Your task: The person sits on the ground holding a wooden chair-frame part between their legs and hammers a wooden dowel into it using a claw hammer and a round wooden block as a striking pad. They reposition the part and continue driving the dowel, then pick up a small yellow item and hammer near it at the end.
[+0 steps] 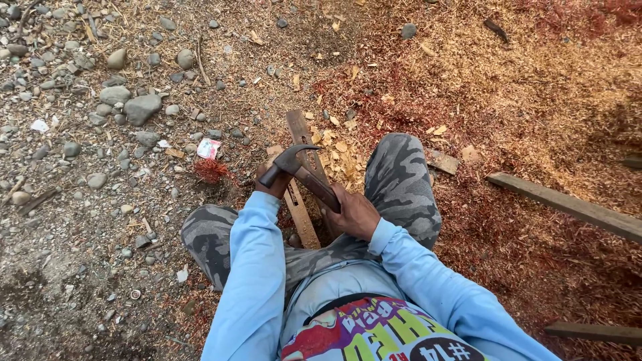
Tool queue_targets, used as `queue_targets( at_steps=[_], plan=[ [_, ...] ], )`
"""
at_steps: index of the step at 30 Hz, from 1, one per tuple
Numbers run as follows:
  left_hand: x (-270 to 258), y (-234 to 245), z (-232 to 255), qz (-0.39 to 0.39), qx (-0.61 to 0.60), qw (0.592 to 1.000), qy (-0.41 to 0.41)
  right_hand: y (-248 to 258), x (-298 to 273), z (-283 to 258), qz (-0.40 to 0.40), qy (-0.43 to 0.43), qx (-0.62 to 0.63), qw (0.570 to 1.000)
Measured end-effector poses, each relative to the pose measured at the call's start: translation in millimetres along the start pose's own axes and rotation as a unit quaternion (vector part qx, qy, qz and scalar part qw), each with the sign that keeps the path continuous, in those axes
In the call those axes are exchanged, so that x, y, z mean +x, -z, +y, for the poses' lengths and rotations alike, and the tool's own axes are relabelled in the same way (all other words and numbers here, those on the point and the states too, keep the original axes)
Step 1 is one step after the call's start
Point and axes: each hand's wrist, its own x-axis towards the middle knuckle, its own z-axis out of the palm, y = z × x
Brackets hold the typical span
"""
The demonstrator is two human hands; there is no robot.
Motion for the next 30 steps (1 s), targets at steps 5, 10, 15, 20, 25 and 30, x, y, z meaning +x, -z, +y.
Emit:
queue_targets(
  at_steps=[5,10,15,20,25,30],
  plan=[
    [-3,1,2,-0.022,0.026,0.999,0.003,-3,1,2,-0.007,-0.005,0.003,1.0],
    [-6,-1,3,-0.053,0.105,0.993,-0.007,-5,2,2,-0.005,-0.01,0.006,1.0],
    [-7,-21,-3,-0.004,0.044,0.999,0.006,-4,-7,5,0.004,-0.008,0.016,1.0],
    [5,-18,-3,0.035,0.024,0.999,-0.028,7,7,-11,-0.028,-0.028,-0.016,0.999],
    [2,-22,-9,0.029,0.002,0.999,-0.018,6,-3,-14,0.005,0.005,0.004,1.0],
    [4,-16,-13,0.102,0.016,0.994,-0.044,6,-1,-13,-0.007,-0.016,-0.003,1.0]
  ],
)
